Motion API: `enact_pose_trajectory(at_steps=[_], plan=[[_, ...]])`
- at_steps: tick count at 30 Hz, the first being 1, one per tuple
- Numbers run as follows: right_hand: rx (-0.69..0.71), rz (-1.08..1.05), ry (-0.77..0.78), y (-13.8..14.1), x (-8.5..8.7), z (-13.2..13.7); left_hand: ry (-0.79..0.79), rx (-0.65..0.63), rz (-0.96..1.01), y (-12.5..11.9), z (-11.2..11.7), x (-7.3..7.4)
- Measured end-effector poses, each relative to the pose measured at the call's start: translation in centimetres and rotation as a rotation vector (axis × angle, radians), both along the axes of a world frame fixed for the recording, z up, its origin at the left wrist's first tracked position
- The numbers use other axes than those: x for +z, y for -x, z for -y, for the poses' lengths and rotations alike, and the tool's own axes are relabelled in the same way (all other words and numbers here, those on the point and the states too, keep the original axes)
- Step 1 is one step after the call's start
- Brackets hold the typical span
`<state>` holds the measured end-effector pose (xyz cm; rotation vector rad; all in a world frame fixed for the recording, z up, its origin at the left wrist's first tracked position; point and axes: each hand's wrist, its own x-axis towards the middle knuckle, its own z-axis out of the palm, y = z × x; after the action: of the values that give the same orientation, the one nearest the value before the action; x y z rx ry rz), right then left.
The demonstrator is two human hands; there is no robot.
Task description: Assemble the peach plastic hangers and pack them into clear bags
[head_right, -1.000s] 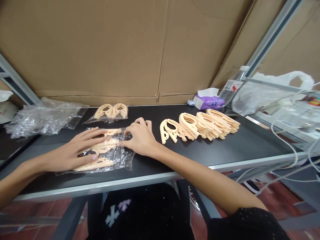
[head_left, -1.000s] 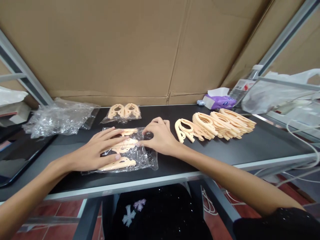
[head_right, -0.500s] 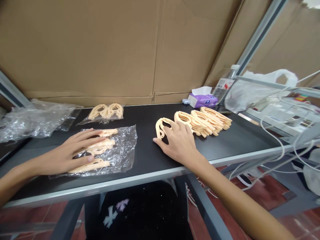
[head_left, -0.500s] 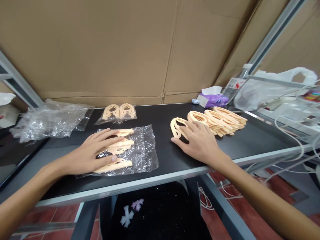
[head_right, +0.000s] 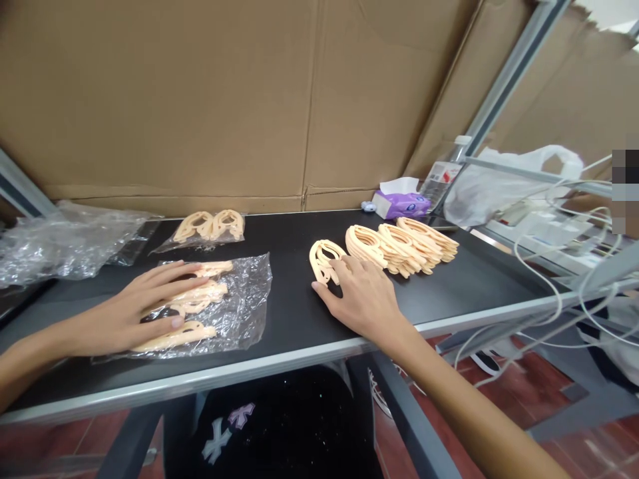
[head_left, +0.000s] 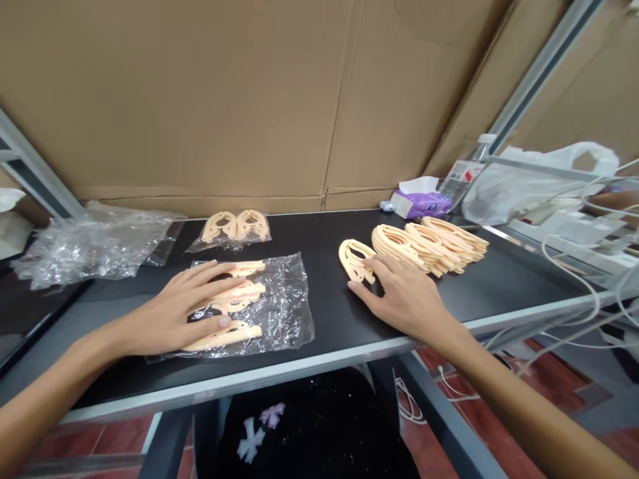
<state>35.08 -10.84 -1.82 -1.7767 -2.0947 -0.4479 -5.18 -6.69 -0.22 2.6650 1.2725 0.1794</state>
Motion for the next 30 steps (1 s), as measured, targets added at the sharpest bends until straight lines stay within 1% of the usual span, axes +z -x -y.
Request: enact_pose_trajectory(at_steps=[3, 8, 12, 15, 20, 24, 27, 30], plan=[[-0.022, -0.043, 0.029, 0.0, 0.1, 0.0, 0.008, 0.013, -0.013, -0.2, 0.1, 0.2], [-0.065, -0.064, 0.024, -0.1, 0.5, 0.1, 0.012, 0.021, -0.028, -0.3, 0.2, 0.4], [-0.060, -0.069, 0.007, -0.3, 0.6, 0.1, -0.002, 0.007, -0.038, -0.3, 0.2, 0.4], [-0.036, -0.069, -0.029, -0.4, 0.5, 0.1, -0.005, 0.012, -0.040, -0.4, 0.3, 0.5], [-0.005, -0.062, -0.018, -0.5, 0.2, -0.1, -0.014, 0.013, -0.034, -0.7, 0.4, 0.8], [0.032, -0.076, -0.094, -1.1, 0.1, -0.2, -0.001, 0.000, -0.009, -0.9, 0.4, 0.8], [0.099, -0.114, -0.183, -1.7, 0.4, -0.2, 0.018, 0.010, 0.017, -0.9, 0.4, 0.8], [0.201, -0.247, -0.220, -2.2, 0.9, -0.1, 0.034, 0.024, 0.020, -0.8, 0.3, 0.7]])
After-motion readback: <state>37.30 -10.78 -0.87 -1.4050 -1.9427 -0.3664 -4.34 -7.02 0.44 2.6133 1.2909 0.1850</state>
